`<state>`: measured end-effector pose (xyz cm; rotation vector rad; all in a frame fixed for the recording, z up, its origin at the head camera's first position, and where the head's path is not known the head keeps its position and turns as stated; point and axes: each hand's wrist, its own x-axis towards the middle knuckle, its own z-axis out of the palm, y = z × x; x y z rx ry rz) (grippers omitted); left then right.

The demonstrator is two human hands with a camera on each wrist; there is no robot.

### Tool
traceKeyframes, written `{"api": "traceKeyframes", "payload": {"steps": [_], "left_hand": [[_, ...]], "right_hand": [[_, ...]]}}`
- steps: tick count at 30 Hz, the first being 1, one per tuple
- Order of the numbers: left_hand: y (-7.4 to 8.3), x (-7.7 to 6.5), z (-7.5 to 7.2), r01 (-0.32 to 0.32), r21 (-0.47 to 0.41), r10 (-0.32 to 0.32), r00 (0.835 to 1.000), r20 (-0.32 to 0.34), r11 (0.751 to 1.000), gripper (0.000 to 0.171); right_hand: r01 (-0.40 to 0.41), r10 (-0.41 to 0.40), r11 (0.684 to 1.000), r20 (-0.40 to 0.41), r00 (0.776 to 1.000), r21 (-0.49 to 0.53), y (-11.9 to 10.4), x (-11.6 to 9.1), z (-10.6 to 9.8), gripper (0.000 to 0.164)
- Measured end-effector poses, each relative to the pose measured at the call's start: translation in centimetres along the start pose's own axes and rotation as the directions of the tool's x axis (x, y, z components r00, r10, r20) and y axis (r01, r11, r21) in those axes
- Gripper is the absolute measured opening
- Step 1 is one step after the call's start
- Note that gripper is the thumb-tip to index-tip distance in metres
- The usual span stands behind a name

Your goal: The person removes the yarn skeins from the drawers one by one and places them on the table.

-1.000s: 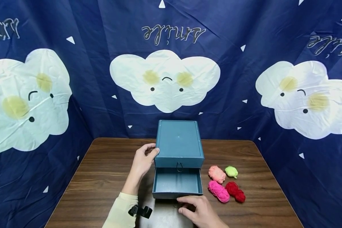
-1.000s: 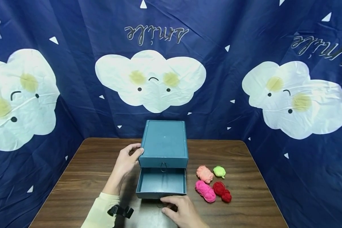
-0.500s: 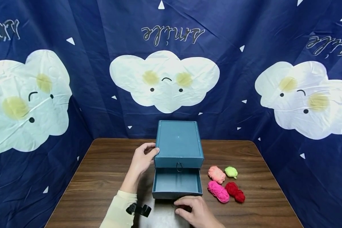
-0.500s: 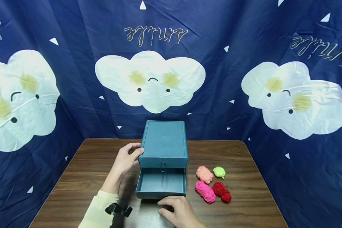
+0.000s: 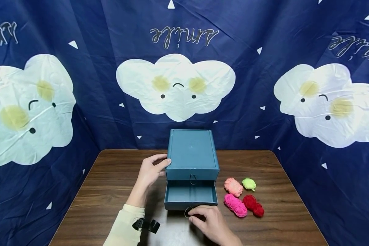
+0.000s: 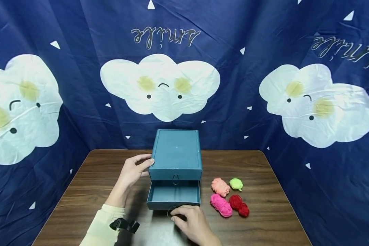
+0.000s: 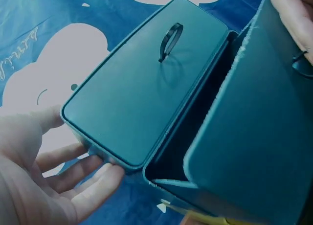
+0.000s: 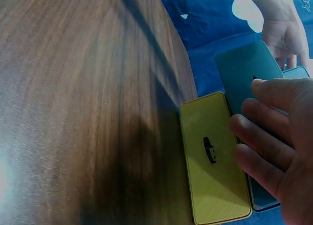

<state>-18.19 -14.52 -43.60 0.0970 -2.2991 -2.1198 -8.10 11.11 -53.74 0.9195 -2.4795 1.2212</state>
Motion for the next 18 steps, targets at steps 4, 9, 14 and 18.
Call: {"api": "traceKeyframes", "payload": {"steps": [4, 9, 14, 18], "left_hand": [[-0.1, 0.1, -0.3, 0.005, -0.017, -0.005, 0.999, 0.038, 1.0, 0.045], [-0.2, 0.3, -0.4, 0.022, -0.015, -0.022, 0.999, 0.048, 1.0, 0.045], [0.0, 0.4, -0.4, 0.038, 0.012, -0.039, 0.998, 0.059, 0.999, 0.045], [0.2, 0.4, -0.6, 0.034, 0.031, -0.036, 0.997, 0.073, 0.999, 0.046]], "right_hand": [[-0.005, 0.004, 0.999, -0.035, 0.999, -0.031, 0.2, 0.7, 0.0, 0.017], [-0.012, 0.008, 0.998, -0.052, 0.999, -0.069, 0.6, 1.5, -0.2, 0.017], [-0.043, 0.038, 0.994, -0.046, 0.998, -0.096, 1.1, 2.5, -0.4, 0.018], [-0.062, 0.058, 0.991, -0.04, 0.998, -0.12, 1.6, 3.3, -0.6, 0.015]]}}
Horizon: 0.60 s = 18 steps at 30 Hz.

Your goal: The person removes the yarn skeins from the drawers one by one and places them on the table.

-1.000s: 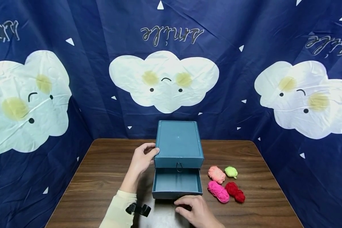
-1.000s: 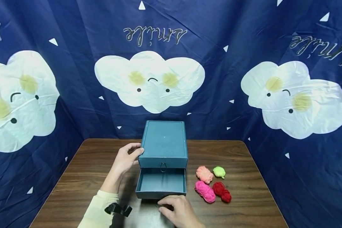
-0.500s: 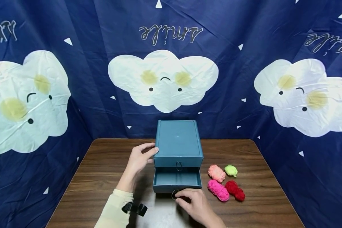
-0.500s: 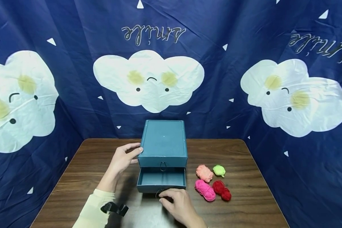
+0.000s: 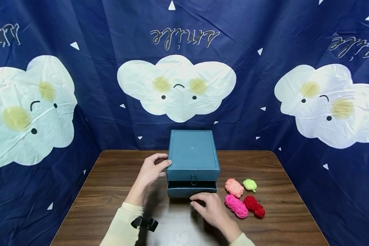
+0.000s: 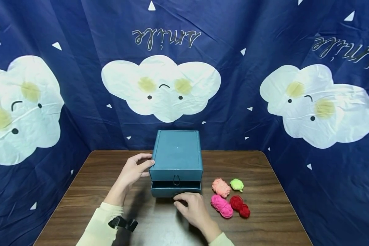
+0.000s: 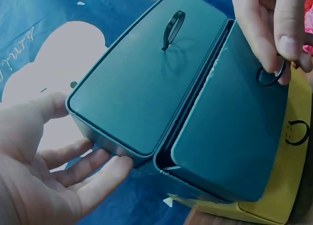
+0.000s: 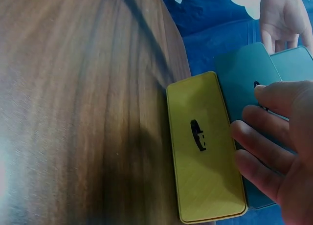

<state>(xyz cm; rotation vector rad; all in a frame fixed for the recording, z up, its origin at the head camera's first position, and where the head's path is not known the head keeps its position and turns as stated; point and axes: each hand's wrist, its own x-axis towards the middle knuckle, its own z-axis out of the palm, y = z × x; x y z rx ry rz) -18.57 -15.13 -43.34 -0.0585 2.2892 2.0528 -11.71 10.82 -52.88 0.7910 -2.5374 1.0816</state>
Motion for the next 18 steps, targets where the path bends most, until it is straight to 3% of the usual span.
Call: {"api": "traceKeyframes", "payload": {"steps": [12, 18], "left_hand": [[-0.5, -0.1, -0.1, 0.003, -0.05, -0.003, 1.0, 0.001, 0.999, 0.051], [-0.5, 0.0, 0.3, 0.004, -0.041, -0.005, 1.0, -0.019, 0.999, 0.049]], "right_hand": [[-0.022, 0.02, 0.998, -0.033, 0.999, -0.065, 1.2, 1.7, -0.1, 0.014], [-0.037, 0.036, 0.994, -0.009, 0.999, -0.102, 1.5, 2.6, -0.2, 0.013]]}}
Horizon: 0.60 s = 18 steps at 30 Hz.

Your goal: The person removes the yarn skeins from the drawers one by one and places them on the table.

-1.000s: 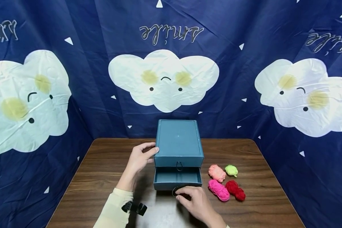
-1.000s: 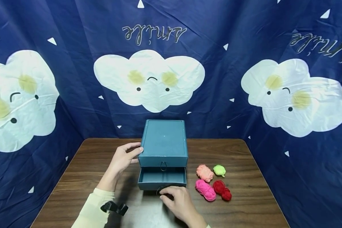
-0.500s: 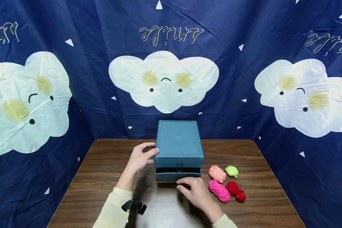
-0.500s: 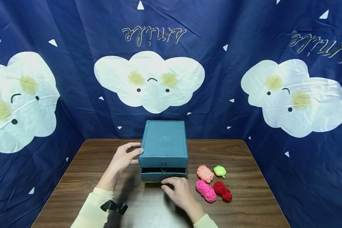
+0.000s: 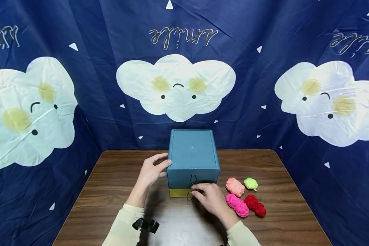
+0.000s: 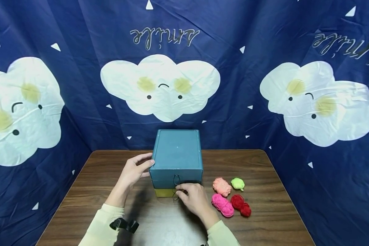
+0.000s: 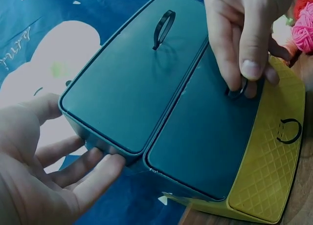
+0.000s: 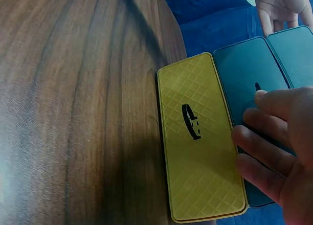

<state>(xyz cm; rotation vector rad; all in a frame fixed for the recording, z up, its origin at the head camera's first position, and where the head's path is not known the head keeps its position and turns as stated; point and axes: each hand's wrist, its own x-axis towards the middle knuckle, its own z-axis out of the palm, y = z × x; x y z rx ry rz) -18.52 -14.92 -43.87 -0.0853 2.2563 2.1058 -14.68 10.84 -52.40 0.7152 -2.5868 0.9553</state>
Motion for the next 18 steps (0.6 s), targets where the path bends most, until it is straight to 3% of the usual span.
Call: {"api": "traceKeyframes", "payload": {"steps": [6, 18], "left_hand": [[-0.06, 0.12, 0.31, -0.01, 0.012, 0.01, 1.0, -0.017, 1.0, 0.047], [-0.4, -0.05, 0.71, -0.029, 0.04, 0.031, 0.998, -0.052, 0.999, 0.041]], "right_hand": [[-0.004, 0.004, 1.0, 0.016, 1.0, 0.0, 0.21, 0.04, 0.12, 0.014], [0.046, -0.042, 0.993, -0.035, 0.998, 0.11, 0.25, -0.82, 0.4, 0.026]]}}
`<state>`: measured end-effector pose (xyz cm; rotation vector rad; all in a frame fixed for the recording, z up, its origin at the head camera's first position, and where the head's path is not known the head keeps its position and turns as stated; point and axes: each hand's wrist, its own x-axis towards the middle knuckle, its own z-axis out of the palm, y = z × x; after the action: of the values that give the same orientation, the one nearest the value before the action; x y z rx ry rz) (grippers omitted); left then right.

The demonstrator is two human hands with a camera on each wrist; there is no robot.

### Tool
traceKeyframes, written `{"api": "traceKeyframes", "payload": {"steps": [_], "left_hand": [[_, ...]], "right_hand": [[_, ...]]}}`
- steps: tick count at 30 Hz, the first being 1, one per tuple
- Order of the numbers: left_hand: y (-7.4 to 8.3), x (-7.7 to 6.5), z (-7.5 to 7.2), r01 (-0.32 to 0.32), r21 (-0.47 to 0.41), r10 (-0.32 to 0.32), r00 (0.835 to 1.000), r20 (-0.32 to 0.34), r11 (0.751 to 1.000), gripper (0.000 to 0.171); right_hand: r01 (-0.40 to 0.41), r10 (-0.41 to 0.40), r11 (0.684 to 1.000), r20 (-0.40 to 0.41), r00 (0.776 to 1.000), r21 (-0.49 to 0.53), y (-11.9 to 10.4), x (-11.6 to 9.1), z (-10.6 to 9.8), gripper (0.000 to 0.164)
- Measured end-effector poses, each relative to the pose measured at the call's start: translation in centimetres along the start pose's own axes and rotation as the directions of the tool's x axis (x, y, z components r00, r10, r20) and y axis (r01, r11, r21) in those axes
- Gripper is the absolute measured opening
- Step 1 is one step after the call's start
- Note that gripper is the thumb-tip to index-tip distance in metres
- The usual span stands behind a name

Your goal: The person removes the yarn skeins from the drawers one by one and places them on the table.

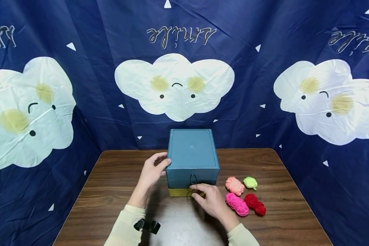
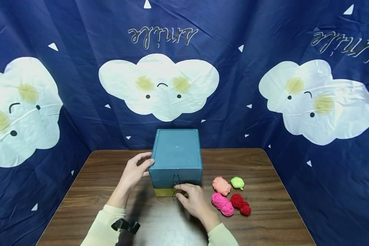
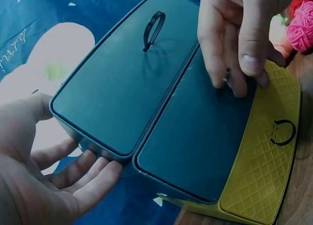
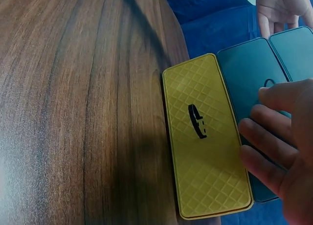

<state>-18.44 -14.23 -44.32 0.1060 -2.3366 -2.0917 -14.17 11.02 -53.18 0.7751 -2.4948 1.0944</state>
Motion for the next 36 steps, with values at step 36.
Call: {"api": "traceKeyframes", "payload": {"steps": [36], "left_hand": [[-0.4, 0.3, -0.1, -0.028, -0.015, 0.028, 1.0, 0.008, 1.0, 0.043]], "right_hand": [[-0.14, 0.158, 0.985, 0.193, 0.968, -0.105, 2.1, -1.3, 2.2, 0.022]]}}
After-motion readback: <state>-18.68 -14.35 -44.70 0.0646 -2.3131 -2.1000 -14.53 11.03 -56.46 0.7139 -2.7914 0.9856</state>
